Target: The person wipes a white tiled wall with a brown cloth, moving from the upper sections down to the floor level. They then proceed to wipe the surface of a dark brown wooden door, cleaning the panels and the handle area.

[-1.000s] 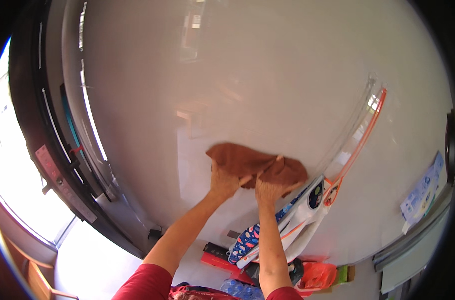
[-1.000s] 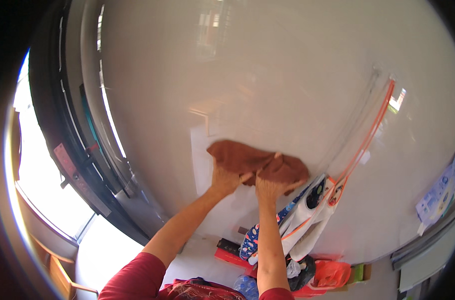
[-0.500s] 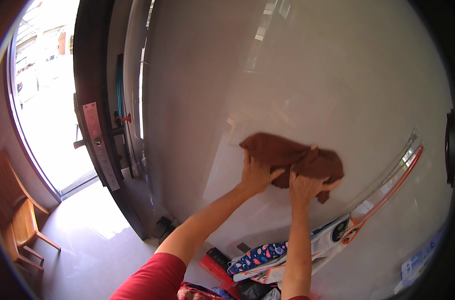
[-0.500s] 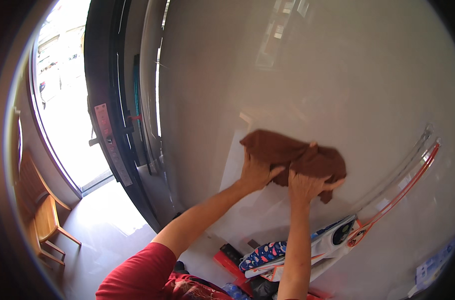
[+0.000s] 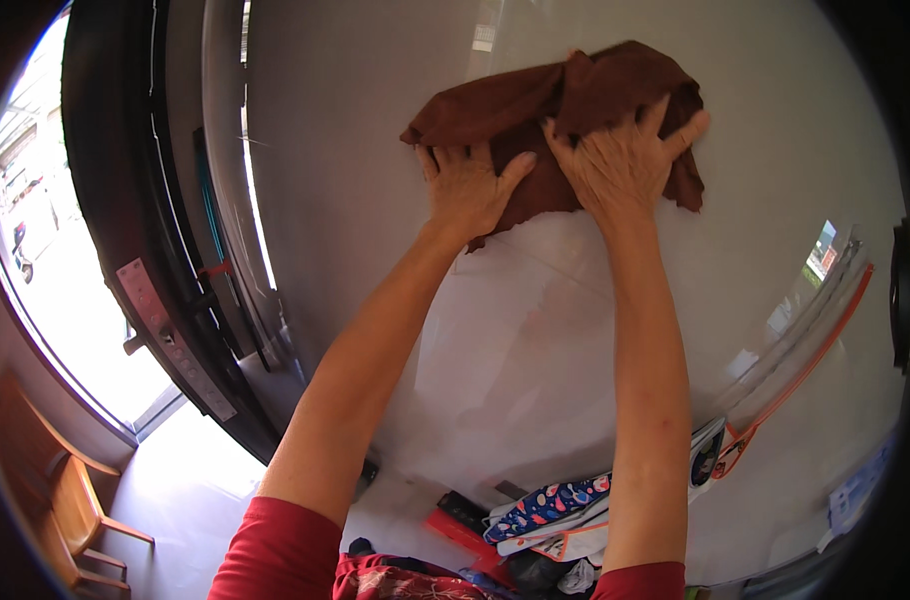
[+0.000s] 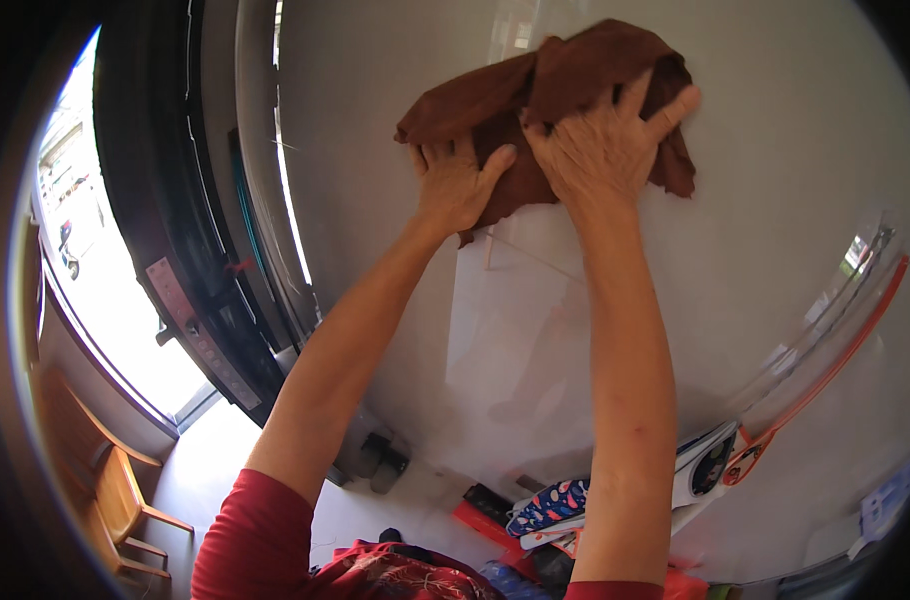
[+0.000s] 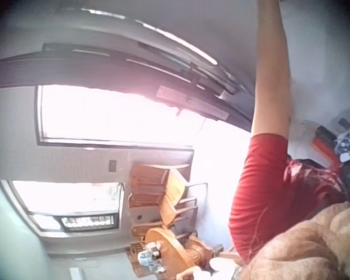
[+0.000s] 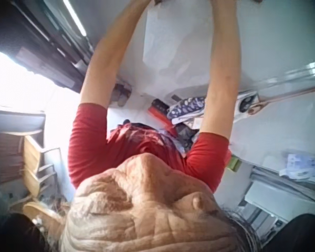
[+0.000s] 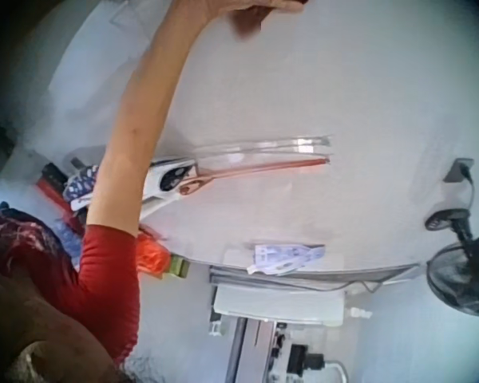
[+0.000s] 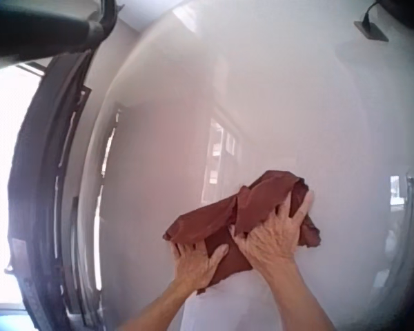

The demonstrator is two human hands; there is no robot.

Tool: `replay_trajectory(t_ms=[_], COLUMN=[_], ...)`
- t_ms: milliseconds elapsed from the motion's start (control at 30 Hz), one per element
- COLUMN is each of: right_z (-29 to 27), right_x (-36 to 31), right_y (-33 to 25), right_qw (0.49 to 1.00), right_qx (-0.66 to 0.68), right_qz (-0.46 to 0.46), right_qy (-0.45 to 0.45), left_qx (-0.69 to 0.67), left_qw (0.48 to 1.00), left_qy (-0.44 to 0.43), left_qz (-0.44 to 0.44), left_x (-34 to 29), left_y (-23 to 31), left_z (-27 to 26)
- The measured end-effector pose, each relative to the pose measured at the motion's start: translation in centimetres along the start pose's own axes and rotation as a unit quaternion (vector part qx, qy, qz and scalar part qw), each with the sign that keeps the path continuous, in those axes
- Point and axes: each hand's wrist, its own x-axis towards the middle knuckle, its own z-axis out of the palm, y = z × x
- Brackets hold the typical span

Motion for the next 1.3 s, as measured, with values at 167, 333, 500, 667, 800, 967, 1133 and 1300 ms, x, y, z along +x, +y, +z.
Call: replay_trajectory(t_ms=[167, 333, 500, 667, 800, 967, 1133, 1300], right_z=[1.5, 2.1, 1.4, 0.1, -0.1, -3.2, -8.0, -11.8], right_x=[-1.1, -5.6, -13.0, -20.5, -27.6, -32.6, -34.4, -36.2], right_y=[-3.1, -6.6, -7.6, -7.6, -6.7, -3.8, -1.2, 1.2], right_qw=[0.998, 0.994, 0.993, 0.984, 0.98, 0.961, 0.948, 0.882], right_qx=[0.047, 0.078, 0.083, 0.106, 0.109, 0.114, 0.033, -0.107], right_qz=[-0.036, -0.05, -0.061, -0.059, -0.077, -0.086, -0.042, 0.062], right_qy=[0.034, 0.062, -0.065, -0.132, -0.148, -0.237, -0.313, -0.454], left_qx=[-0.01, -0.084, -0.103, -0.12, -0.128, -0.168, -0.247, -0.194], left_qw=[0.999, 0.989, 0.991, 0.992, 0.987, 0.949, 0.909, 0.93], left_qy=[0.04, 0.089, 0.047, -0.01, -0.094, -0.239, -0.3, -0.311], left_qz=[-0.009, 0.079, 0.073, 0.038, -0.018, -0.116, -0.151, 0.006], left_x=[-2.2, -6.1, -11.5, -18.8, -24.3, -30.7, -36.3, -41.8], left_y=[-3.7, -6.9, -8.8, -8.0, -6.4, -3.3, 1.4, 4.9], left_z=[1.3, 1.9, 4.3, 6.9, 8.6, 11.4, 12.3, 14.8])
